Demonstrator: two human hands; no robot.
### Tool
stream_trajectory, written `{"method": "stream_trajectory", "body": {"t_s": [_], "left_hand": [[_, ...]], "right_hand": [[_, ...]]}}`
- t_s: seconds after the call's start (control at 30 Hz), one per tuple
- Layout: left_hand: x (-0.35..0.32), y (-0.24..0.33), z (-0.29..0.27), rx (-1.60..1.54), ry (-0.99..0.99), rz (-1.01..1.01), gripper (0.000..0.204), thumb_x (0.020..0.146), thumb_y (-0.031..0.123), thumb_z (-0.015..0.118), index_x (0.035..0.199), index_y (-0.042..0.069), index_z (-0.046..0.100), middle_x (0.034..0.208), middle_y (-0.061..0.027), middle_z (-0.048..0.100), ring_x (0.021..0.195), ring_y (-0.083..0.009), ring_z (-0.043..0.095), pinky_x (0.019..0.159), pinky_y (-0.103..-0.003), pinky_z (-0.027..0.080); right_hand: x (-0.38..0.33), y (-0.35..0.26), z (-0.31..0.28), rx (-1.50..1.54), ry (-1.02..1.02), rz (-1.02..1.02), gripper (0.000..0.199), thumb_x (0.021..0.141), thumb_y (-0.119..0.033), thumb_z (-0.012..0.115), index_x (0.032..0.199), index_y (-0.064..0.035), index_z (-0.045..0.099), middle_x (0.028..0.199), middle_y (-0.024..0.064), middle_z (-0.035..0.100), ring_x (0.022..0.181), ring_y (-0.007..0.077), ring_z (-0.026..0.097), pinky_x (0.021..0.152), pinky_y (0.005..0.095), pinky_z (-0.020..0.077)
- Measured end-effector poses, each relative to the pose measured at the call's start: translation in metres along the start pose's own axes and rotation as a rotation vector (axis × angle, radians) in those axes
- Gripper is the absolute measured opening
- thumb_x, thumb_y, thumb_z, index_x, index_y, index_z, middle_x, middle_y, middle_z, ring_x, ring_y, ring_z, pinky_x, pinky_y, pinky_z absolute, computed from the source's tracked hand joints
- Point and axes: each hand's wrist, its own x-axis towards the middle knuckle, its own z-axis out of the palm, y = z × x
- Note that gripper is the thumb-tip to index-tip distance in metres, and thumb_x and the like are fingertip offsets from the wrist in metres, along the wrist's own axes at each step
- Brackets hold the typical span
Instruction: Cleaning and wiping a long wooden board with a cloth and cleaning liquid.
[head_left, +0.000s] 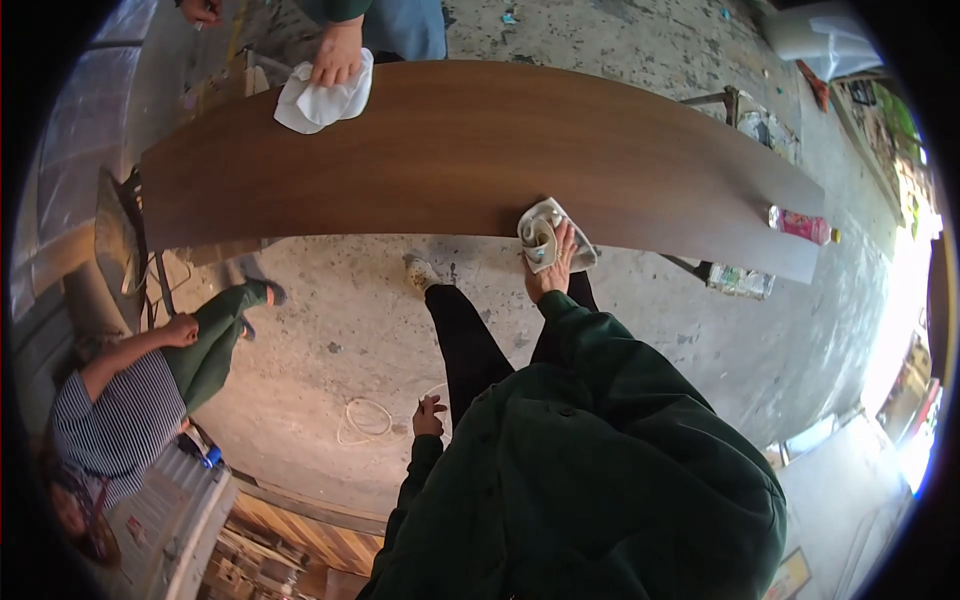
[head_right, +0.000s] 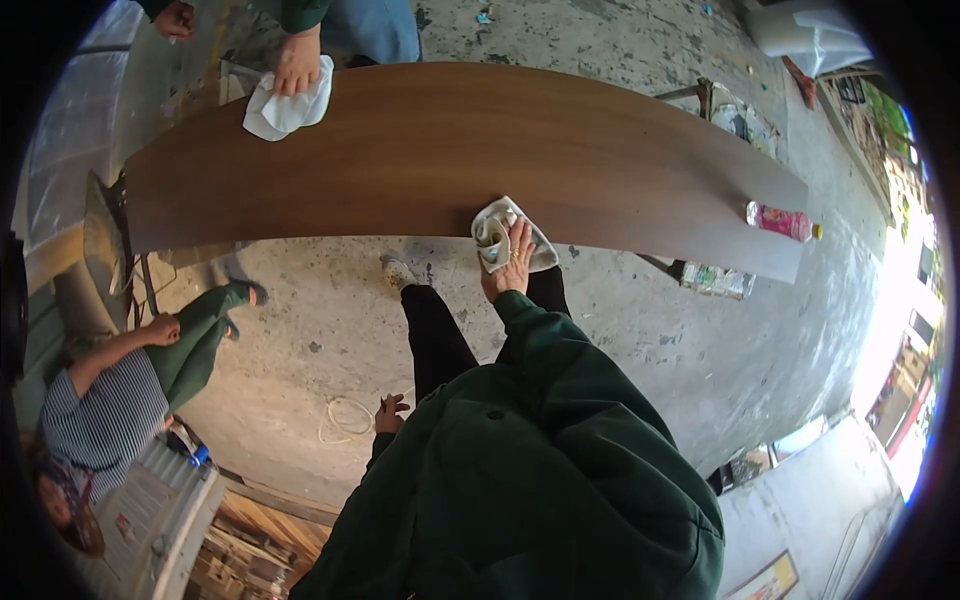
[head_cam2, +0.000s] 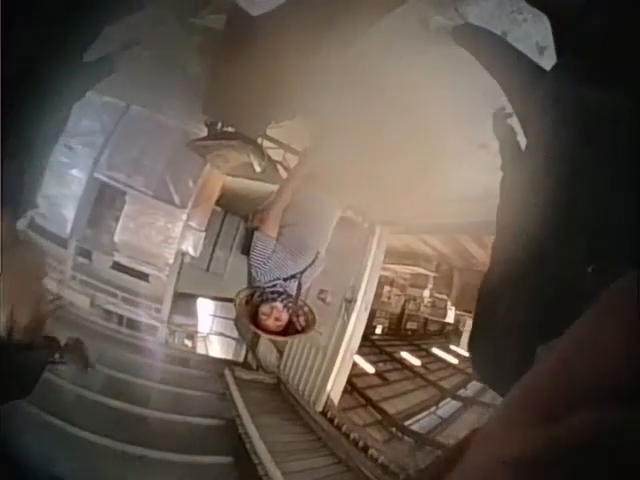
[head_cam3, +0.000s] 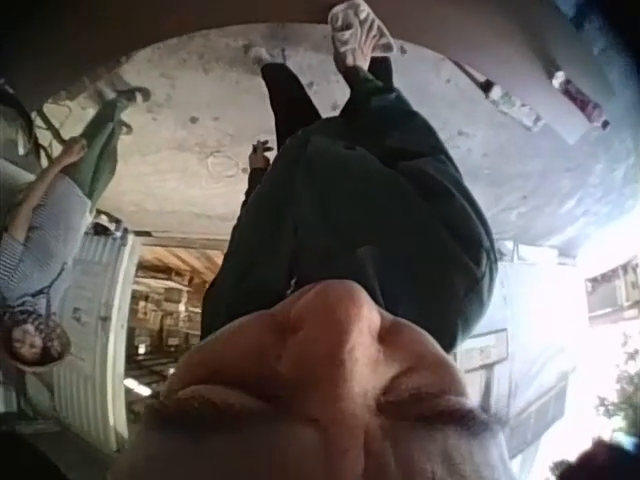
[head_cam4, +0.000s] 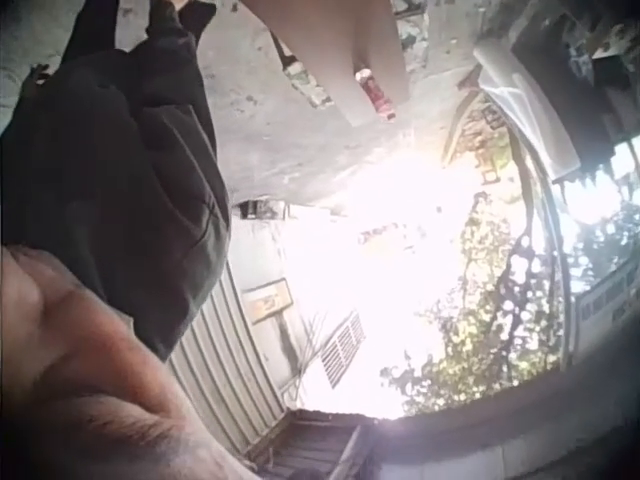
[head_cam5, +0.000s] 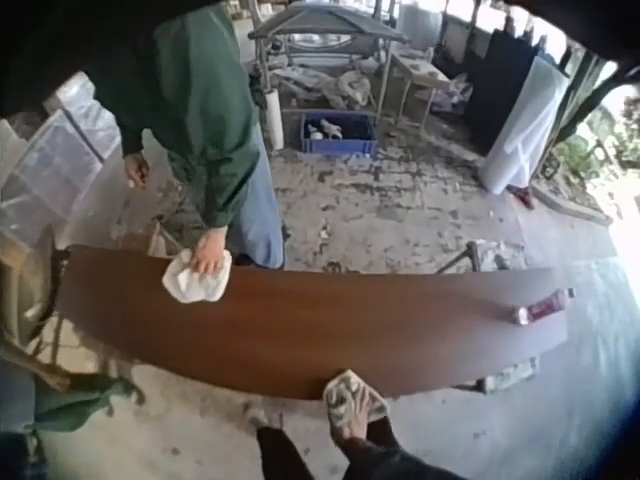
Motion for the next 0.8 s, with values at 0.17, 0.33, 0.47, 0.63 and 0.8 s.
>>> {"method": "stream_trajectory", "body": {"t_s": [0.17, 0.33, 0.47, 0.63, 0.8], "left_hand": [[0.049, 0.014, -0.111, 0.038, 0.061, 0.039, 0.043, 0.083, 0.044, 0.039, 0.099, 0.007, 0.055, 0.070, -0.0046, 0.059, 0.031, -0.0076, 0.029, 0.029, -0.024, 0.023], [0.064, 0.055, -0.205, -0.025, 0.151, -0.018, 0.043, 0.082, 0.045, 0.039, 0.098, 0.008, 0.054, 0.071, -0.0046, 0.057, 0.029, -0.0071, 0.025, 0.028, -0.023, 0.019], [0.062, 0.060, -0.237, -0.045, 0.188, -0.009, 0.045, 0.082, 0.048, 0.039, 0.099, 0.008, 0.052, 0.072, -0.0047, 0.055, 0.030, -0.0065, 0.025, 0.027, -0.023, 0.020], [0.051, 0.072, -0.220, -0.021, 0.151, 0.014, 0.045, 0.082, 0.047, 0.039, 0.099, 0.007, 0.052, 0.072, -0.0046, 0.056, 0.031, -0.0066, 0.026, 0.028, -0.023, 0.021], [0.040, 0.074, -0.166, -0.039, 0.121, 0.024, 0.044, 0.083, 0.045, 0.039, 0.099, 0.007, 0.053, 0.071, -0.0043, 0.057, 0.032, -0.0071, 0.027, 0.028, -0.023, 0.021]], "right_hand": [[0.003, -0.090, 0.045, 0.075, 0.065, -0.002, 0.066, 0.074, -0.028, 0.053, 0.128, -0.0067, 0.021, 0.136, 0.0154, 0.006, 0.125, 0.0348, 0.006, 0.098, 0.0497, 0.0123], [0.005, -0.199, 0.090, -0.032, -0.148, -0.330, 0.060, 0.073, -0.018, 0.045, 0.128, -0.0082, 0.024, 0.137, 0.0132, 0.009, 0.126, 0.0301, 0.008, 0.100, 0.0437, 0.0150], [0.004, -0.250, 0.100, -0.031, -0.207, -0.440, 0.061, 0.073, -0.012, 0.041, 0.130, -0.0072, 0.019, 0.138, 0.0104, 0.007, 0.127, 0.0258, 0.007, 0.101, 0.0399, 0.0160], [-0.004, -0.176, 0.064, -0.344, -0.203, -0.372, 0.062, 0.072, -0.012, 0.040, 0.130, -0.0091, 0.020, 0.138, 0.0094, 0.009, 0.128, 0.0240, 0.008, 0.101, 0.0412, 0.0145], [-0.020, -0.036, 0.014, -0.436, -0.137, -0.160, 0.060, 0.074, -0.011, 0.037, 0.131, -0.0153, 0.020, 0.138, 0.0052, 0.011, 0.128, 0.0195, 0.008, 0.100, 0.0406, 0.0148]]}}
